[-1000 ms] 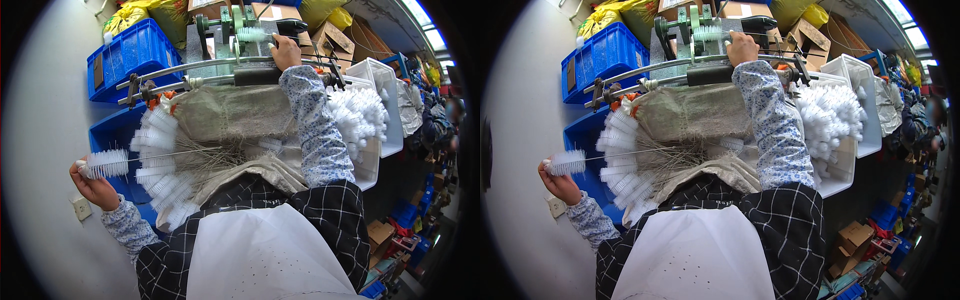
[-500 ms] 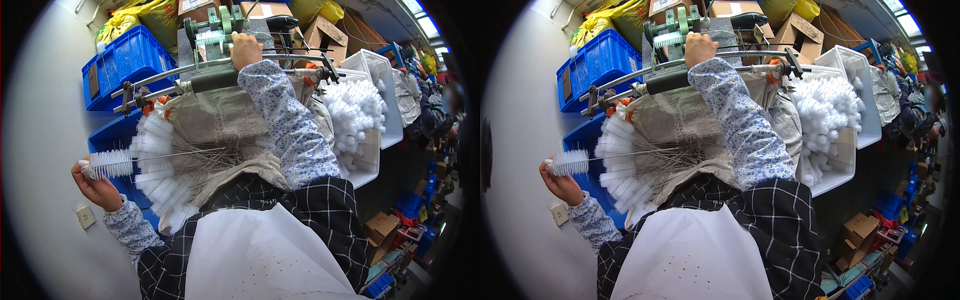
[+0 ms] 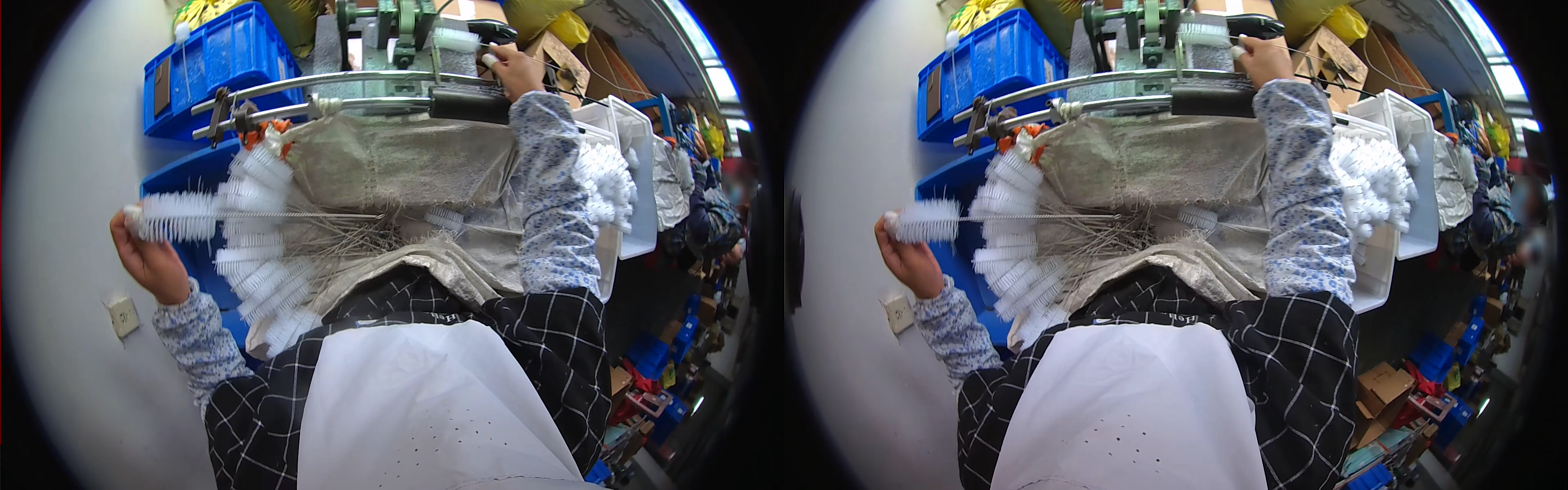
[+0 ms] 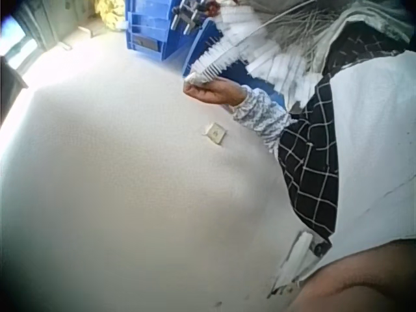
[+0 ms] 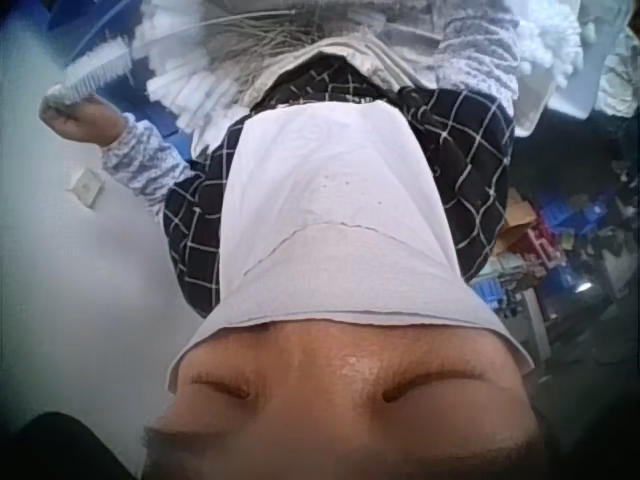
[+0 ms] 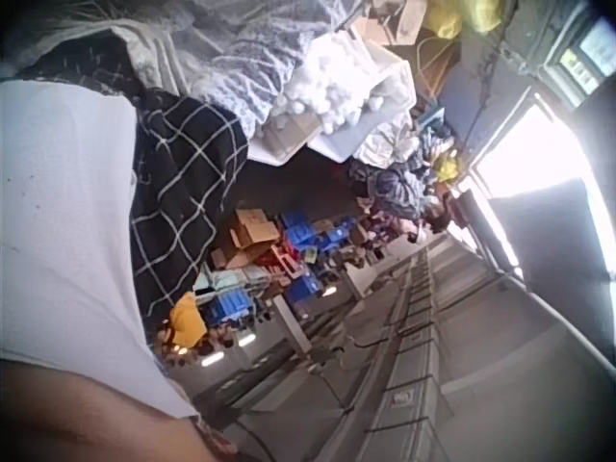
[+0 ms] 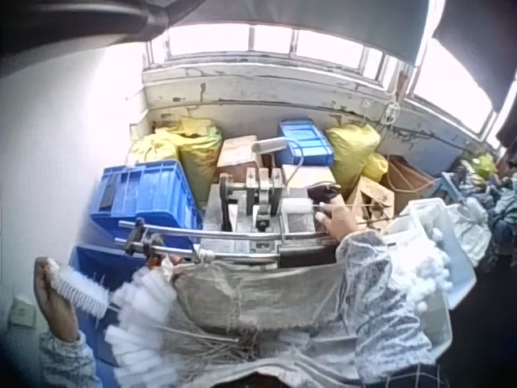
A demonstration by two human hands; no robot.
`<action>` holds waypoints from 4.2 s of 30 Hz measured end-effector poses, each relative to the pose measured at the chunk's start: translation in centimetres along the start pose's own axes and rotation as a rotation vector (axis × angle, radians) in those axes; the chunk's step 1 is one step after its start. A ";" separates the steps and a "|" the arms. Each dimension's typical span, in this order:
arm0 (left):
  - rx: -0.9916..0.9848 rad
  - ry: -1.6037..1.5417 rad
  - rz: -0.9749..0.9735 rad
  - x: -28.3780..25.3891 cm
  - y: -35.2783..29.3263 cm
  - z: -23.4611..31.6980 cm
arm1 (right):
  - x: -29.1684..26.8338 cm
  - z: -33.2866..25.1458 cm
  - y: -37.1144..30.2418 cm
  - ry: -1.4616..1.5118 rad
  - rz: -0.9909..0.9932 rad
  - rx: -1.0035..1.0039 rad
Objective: The recorder is using a specialized machine and a hairdryer to assemble and process white-bristled brushes.
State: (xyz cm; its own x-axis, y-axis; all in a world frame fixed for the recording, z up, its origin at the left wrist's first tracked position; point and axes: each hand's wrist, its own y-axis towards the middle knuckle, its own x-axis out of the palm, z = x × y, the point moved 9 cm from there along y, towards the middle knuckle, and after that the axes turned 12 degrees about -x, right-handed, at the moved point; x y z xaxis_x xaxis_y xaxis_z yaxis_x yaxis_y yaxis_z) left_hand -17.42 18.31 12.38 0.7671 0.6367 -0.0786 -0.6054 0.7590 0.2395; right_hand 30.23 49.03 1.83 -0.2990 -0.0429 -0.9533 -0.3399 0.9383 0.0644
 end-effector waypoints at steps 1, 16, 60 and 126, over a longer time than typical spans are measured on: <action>-0.003 -0.016 -0.014 0.4 0.1 -0.2 | -1.0 0.2 0.4 -0.072 0.060 -0.006; -0.305 -0.175 -0.475 11.3 -0.4 -2.2 | -6.1 4.5 -3.6 0.309 -0.185 -0.188; 0.137 0.232 -0.106 -0.2 1.3 1.5 | -0.2 -5.1 0.8 -0.199 0.105 -0.118; -0.420 -0.282 -0.792 16.4 -1.8 -2.1 | -5.2 7.4 -5.6 0.460 -0.314 -0.045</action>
State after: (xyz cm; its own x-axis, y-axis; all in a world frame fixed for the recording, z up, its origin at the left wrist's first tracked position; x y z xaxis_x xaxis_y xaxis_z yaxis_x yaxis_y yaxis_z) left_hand -4.18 27.66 8.58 0.9783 -0.1012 0.1809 0.1302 0.9791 -0.1563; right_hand 40.29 46.52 4.21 -0.5321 -0.4724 -0.7026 -0.5098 0.8413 -0.1796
